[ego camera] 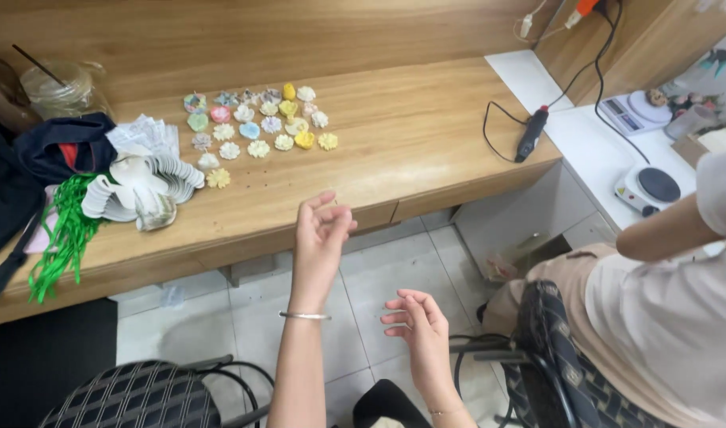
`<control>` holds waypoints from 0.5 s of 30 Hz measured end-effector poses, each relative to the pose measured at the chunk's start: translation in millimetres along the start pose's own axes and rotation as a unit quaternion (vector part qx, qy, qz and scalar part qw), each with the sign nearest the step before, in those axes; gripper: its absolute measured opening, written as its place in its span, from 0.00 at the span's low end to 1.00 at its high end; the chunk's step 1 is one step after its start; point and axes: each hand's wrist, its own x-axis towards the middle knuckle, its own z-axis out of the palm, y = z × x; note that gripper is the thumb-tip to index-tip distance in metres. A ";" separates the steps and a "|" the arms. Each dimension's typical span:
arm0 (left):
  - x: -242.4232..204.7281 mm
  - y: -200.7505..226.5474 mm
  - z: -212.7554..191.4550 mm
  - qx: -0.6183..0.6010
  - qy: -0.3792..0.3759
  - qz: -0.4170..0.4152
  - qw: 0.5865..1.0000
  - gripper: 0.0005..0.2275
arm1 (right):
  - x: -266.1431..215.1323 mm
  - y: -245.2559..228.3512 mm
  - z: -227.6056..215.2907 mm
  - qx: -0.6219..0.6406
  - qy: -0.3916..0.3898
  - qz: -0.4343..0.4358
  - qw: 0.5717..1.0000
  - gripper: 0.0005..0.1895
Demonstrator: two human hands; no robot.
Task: The person picks up a blue flower candle from a shelf, examines it, and returns it. They then walk to a table to pick up a white bear candle and a yellow flower candle one at a time, turning each over in their hands before placing them back on the shelf.
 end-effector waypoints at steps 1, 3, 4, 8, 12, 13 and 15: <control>11.0 2.9 -2.5 -0.003 0.000 0.003 1.000 0.20 | 6.5 0.2 3.8 -0.002 -0.001 -0.003 1.000 0.14; 39.5 10.5 -5.2 0.019 0.016 0.044 0.999 0.20 | 25.7 -1.5 13.1 0.033 -0.012 -0.029 0.999 0.15; 50.7 5.5 -12.0 0.016 0.013 0.052 0.998 0.20 | 38.6 -1.1 19.8 0.034 -0.015 -0.038 0.999 0.15; 86.2 -15.9 -46.3 -0.002 0.050 0.035 0.998 0.18 | 88.3 3.9 47.6 0.034 -0.017 -0.007 0.999 0.16; 114.3 -29.4 -81.6 0.040 0.118 -0.018 0.992 0.15 | 139.9 4.5 80.9 0.035 -0.047 0.025 0.998 0.16; 122.4 -35.2 -88.2 0.041 0.126 -0.020 0.991 0.15 | 153.7 3.8 88.9 0.033 -0.053 0.031 0.998 0.16; 140.1 -46.4 -102.1 0.053 0.155 -0.052 0.985 0.14 | 182.0 2.9 106.5 0.040 -0.075 0.037 0.996 0.15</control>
